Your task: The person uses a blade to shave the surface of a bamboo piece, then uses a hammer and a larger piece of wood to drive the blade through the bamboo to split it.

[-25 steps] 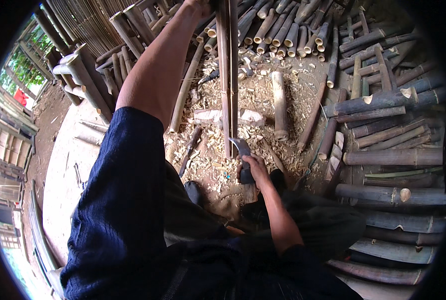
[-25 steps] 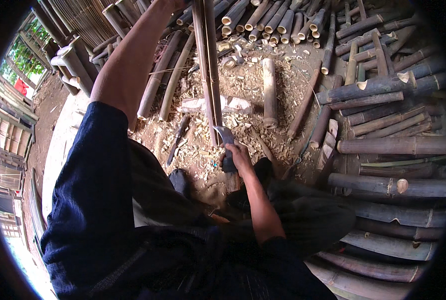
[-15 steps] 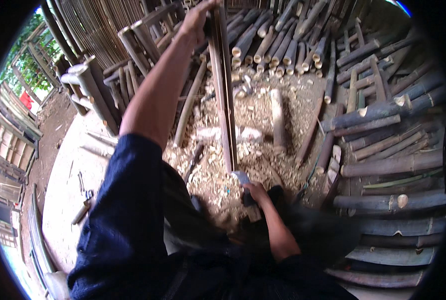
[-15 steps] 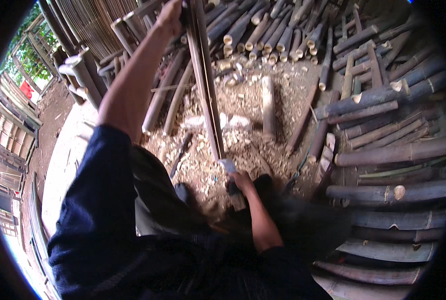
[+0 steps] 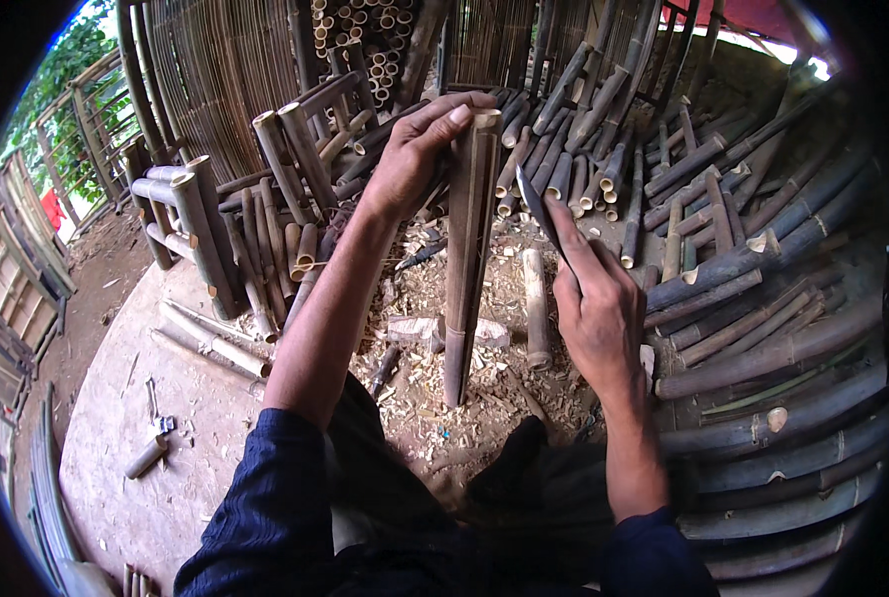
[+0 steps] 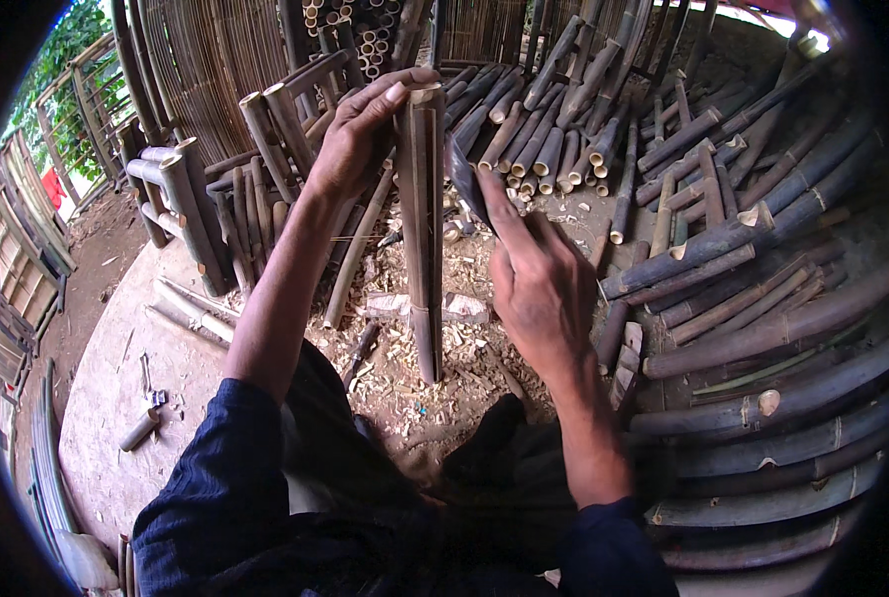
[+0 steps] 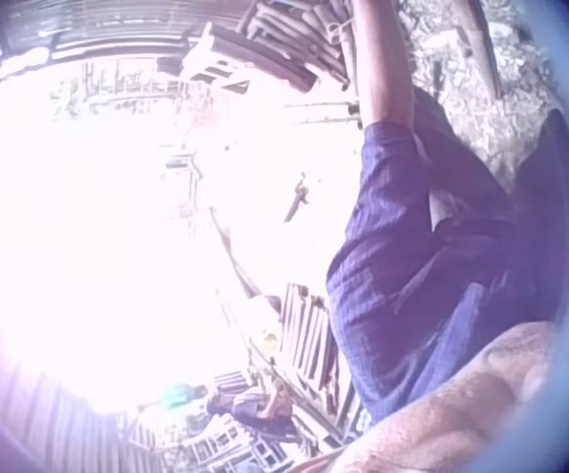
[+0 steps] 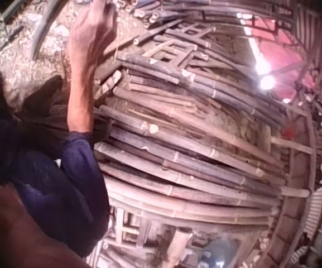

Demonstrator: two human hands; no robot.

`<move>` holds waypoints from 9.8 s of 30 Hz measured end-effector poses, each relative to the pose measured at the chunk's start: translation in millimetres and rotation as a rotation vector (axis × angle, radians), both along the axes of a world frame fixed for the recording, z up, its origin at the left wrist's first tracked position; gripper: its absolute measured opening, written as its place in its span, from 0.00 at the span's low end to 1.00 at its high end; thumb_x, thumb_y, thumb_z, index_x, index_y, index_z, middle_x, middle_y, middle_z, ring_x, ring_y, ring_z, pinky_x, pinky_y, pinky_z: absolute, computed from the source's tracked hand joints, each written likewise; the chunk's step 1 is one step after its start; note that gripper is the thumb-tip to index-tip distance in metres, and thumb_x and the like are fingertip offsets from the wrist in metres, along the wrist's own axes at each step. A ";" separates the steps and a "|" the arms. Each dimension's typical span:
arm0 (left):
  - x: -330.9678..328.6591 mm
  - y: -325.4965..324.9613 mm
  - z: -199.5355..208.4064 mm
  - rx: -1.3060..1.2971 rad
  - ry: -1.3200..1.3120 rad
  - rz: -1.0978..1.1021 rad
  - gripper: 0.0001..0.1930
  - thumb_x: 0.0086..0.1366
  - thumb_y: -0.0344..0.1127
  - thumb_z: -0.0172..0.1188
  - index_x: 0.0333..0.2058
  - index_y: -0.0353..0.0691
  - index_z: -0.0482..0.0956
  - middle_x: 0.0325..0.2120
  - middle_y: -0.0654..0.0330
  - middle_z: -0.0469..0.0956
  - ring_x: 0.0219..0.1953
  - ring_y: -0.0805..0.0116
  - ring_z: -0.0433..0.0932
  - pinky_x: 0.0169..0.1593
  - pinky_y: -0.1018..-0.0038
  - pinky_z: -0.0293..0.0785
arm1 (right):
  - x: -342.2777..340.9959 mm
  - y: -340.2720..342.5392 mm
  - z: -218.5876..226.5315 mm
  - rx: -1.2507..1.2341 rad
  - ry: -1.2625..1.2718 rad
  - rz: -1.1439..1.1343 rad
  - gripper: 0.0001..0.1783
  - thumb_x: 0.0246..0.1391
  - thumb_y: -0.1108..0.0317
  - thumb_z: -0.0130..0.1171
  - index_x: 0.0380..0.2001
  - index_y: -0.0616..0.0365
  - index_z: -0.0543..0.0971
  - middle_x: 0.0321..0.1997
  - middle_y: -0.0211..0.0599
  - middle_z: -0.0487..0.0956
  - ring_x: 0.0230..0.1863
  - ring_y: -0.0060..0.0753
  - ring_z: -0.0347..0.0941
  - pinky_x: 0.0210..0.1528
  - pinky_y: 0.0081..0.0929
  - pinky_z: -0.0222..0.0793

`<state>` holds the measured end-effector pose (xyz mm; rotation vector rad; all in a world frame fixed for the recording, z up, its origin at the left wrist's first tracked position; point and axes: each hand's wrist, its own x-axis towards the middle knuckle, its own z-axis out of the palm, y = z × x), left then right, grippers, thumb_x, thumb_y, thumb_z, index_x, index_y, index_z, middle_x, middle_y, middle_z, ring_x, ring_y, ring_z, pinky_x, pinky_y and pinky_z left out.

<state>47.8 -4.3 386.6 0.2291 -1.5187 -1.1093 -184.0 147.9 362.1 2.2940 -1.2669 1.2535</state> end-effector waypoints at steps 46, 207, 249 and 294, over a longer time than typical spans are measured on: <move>25.0 -102.8 -9.5 0.123 -0.041 0.235 0.14 0.77 0.39 0.49 0.48 0.41 0.82 0.34 0.66 0.81 0.33 0.76 0.77 0.40 0.75 0.74 | 27.6 -24.2 -237.7 0.313 0.463 -0.127 0.43 0.54 0.79 0.58 0.74 0.56 0.59 0.39 0.50 0.80 0.39 0.46 0.79 0.41 0.48 0.75; 92.0 -17.9 -287.1 0.628 -0.929 0.424 0.35 0.47 0.39 0.76 0.51 0.27 0.74 0.37 0.48 0.82 0.39 0.61 0.83 0.48 0.65 0.79 | -30.8 -200.0 -285.3 0.706 -0.051 -0.116 0.23 0.58 0.68 0.62 0.57 0.58 0.74 0.56 0.44 0.76 0.60 0.43 0.71 0.57 0.51 0.71; 68.2 81.4 -459.6 0.884 -1.423 0.949 0.23 0.60 0.37 0.70 0.51 0.39 0.72 0.48 0.43 0.76 0.48 0.42 0.80 0.48 0.51 0.77 | 38.3 -109.5 -414.6 1.293 -0.066 0.085 0.33 0.47 0.45 0.71 0.41 0.68 0.81 0.42 0.60 0.82 0.44 0.53 0.81 0.45 0.45 0.76; 97.1 70.0 -428.4 0.664 -0.871 0.953 0.19 0.70 0.28 0.58 0.55 0.37 0.61 0.37 0.49 0.79 0.27 0.58 0.81 0.27 0.64 0.82 | -169.9 -290.5 -426.2 1.050 0.394 -0.426 0.51 0.59 0.52 0.62 0.73 0.67 0.48 0.69 0.77 0.61 0.68 0.66 0.66 0.64 0.52 0.68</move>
